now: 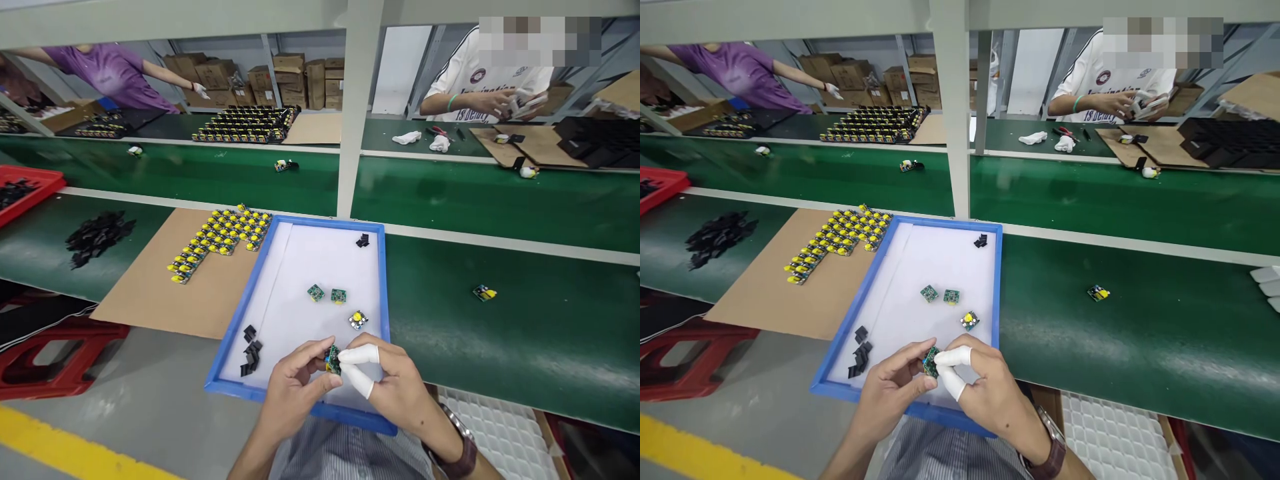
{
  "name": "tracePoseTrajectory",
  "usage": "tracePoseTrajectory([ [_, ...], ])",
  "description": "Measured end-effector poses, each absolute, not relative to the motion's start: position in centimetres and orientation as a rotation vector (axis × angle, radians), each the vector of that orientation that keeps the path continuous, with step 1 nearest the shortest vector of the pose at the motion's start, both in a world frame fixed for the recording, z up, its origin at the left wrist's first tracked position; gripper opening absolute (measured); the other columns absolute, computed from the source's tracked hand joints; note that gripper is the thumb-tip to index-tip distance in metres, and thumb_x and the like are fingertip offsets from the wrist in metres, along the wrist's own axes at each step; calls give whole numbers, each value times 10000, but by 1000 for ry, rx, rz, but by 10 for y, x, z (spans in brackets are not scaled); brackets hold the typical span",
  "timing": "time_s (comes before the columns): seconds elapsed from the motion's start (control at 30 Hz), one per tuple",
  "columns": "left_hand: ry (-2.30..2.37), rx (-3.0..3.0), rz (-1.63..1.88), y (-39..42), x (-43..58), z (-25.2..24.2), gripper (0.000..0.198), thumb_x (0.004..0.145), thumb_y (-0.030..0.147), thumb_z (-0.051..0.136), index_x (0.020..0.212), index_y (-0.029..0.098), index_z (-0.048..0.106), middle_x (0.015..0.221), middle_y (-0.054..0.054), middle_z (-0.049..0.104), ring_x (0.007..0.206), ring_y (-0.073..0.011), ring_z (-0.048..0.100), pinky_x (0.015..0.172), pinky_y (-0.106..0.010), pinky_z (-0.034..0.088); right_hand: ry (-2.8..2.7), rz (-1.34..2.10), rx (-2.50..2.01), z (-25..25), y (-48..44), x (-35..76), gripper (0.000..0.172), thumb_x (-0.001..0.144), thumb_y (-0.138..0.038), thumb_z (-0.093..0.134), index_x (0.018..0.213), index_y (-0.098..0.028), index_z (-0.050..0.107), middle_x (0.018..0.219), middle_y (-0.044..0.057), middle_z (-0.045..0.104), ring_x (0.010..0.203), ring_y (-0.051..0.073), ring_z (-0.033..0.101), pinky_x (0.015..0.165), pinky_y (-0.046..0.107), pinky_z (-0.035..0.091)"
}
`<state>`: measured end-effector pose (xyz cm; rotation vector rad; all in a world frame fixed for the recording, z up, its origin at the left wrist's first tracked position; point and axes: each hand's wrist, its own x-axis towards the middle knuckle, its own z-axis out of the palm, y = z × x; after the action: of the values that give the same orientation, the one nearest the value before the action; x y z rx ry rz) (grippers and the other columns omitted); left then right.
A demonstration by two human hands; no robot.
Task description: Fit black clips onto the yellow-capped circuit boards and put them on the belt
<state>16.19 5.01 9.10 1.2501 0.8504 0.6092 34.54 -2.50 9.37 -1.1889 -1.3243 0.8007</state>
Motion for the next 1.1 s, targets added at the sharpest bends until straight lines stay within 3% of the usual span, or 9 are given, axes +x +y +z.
tracePoseTrajectory([
  [0.3,802,1356,581,52,159,92,464,749,258,854,1203,268,759,1057,-86,719,928,-213,642,856,-347,557,-1276,931,-1253,105,-24,347,206,860,-127,731,1016,-251,782,921,38,738,797,173,689,726,282,541],
  [0.67,765,1434,526,55,165,93,455,789,272,825,1235,253,740,990,-81,695,901,-205,637,834,-343,550,-1291,940,-1275,104,-23,349,220,897,-165,700,1078,-264,779,904,32,727,769,172,663,713,290,532],
  [0.83,843,1561,654,53,167,88,456,845,257,776,1292,286,692,1143,-79,645,931,-186,641,816,-320,577,-1228,992,-1218,93,-25,348,296,944,-236,654,1230,-265,724,1049,65,732,914,193,692,841,339,577],
  [1.03,707,2118,941,39,171,82,619,808,65,765,1358,303,613,1170,-71,654,1012,-218,665,844,-340,607,-836,1107,-1154,78,-27,346,180,907,-350,718,1024,-228,783,908,48,763,853,202,741,821,342,625],
  [1.1,698,2211,1025,36,173,81,660,828,6,709,1406,293,571,1154,-80,665,1035,-227,665,864,-355,606,-888,1109,-1103,79,-29,346,189,930,-328,694,1081,-245,772,958,52,743,877,195,722,832,339,612],
])
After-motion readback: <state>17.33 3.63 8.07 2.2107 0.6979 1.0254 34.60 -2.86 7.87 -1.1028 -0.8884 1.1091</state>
